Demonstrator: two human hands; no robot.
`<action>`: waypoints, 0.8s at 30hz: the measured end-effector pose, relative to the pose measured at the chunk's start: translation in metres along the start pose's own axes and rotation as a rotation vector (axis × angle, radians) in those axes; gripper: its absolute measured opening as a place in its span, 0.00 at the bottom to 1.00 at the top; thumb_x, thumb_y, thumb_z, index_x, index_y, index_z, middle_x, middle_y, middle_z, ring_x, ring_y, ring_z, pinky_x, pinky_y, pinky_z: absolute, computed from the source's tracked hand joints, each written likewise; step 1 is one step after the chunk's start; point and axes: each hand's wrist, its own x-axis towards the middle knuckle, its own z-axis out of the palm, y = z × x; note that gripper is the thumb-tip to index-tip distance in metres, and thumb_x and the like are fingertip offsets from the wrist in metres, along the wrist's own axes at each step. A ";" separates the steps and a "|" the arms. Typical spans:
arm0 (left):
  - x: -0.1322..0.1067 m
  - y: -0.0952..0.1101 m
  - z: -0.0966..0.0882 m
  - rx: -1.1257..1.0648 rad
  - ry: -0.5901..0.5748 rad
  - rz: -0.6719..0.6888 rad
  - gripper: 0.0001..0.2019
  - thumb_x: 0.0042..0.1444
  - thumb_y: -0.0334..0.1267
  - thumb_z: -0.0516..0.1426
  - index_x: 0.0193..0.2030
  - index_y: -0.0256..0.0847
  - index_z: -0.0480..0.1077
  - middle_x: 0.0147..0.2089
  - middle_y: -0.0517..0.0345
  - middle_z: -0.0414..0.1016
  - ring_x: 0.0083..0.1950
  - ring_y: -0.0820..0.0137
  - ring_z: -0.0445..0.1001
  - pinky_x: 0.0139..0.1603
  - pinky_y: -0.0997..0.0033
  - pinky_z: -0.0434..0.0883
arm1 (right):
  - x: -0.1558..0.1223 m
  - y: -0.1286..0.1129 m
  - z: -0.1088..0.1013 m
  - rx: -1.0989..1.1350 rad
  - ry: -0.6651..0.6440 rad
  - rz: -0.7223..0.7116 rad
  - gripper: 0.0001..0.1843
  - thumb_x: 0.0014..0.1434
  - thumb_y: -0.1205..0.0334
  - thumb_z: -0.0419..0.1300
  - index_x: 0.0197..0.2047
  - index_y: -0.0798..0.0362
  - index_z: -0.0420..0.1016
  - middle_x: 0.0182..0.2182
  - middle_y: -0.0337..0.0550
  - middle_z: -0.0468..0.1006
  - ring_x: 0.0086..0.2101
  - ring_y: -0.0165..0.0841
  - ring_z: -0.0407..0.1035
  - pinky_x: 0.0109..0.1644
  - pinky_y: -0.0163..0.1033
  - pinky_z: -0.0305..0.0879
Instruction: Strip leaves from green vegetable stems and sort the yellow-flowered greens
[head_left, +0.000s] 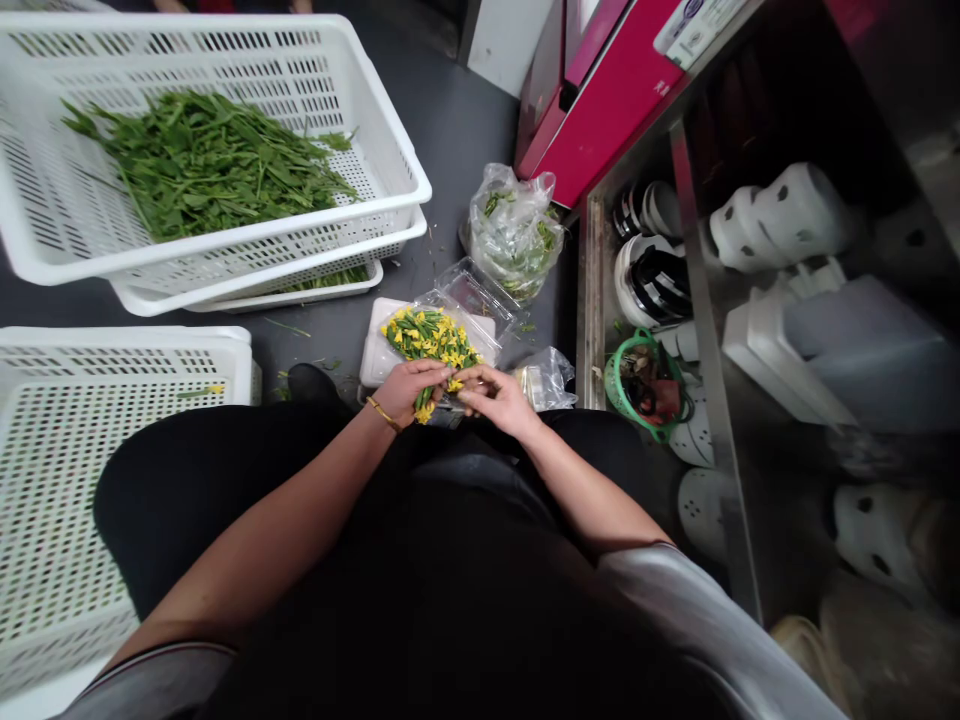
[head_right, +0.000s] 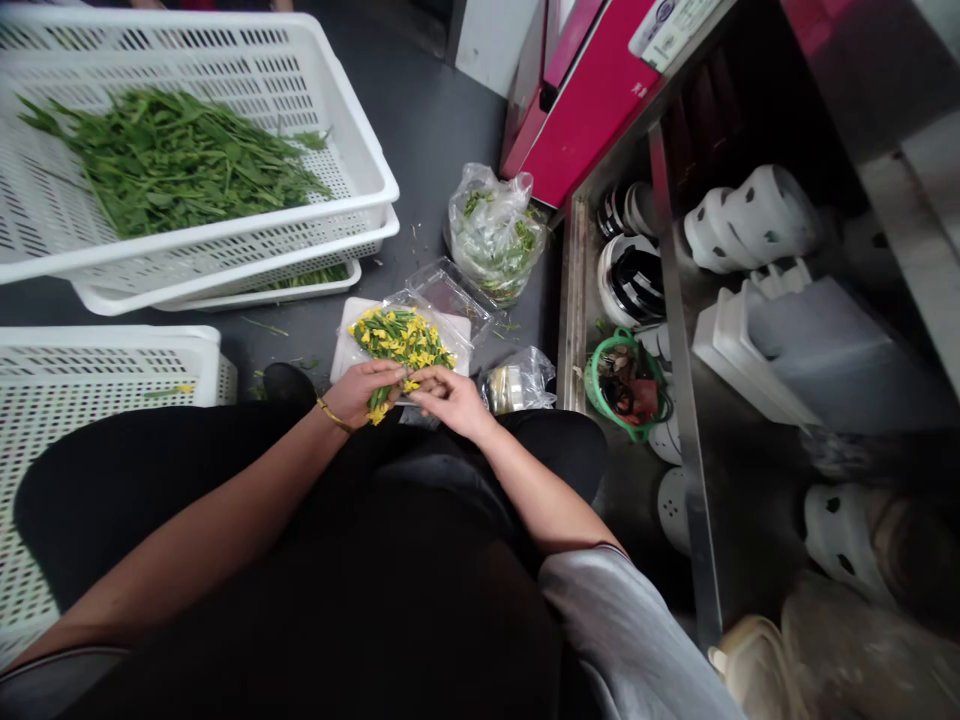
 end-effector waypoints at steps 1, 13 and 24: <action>-0.001 0.001 0.000 0.031 -0.023 -0.018 0.09 0.40 0.37 0.65 0.26 0.34 0.74 0.16 0.61 0.66 0.15 0.78 0.61 0.15 0.79 0.56 | 0.001 -0.003 -0.005 -0.010 0.017 0.010 0.18 0.49 0.49 0.61 0.40 0.52 0.70 0.24 0.36 0.71 0.21 0.25 0.66 0.23 0.31 0.62; -0.016 0.019 -0.007 -0.119 -0.513 -0.008 0.12 0.37 0.42 0.61 0.26 0.35 0.72 0.21 0.53 0.68 0.17 0.72 0.64 0.11 0.77 0.54 | 0.025 0.000 -0.044 -0.413 -0.024 0.010 0.13 0.55 0.54 0.56 0.29 0.56 0.70 0.20 0.36 0.71 0.20 0.25 0.64 0.27 0.31 0.60; 0.008 0.010 -0.013 -0.148 0.039 -0.001 0.10 0.42 0.38 0.61 0.30 0.35 0.69 0.23 0.60 0.68 0.17 0.79 0.63 0.13 0.81 0.56 | 0.105 0.056 -0.029 -1.070 0.075 0.401 0.19 0.56 0.51 0.53 0.38 0.58 0.76 0.41 0.57 0.76 0.42 0.40 0.71 0.41 0.38 0.64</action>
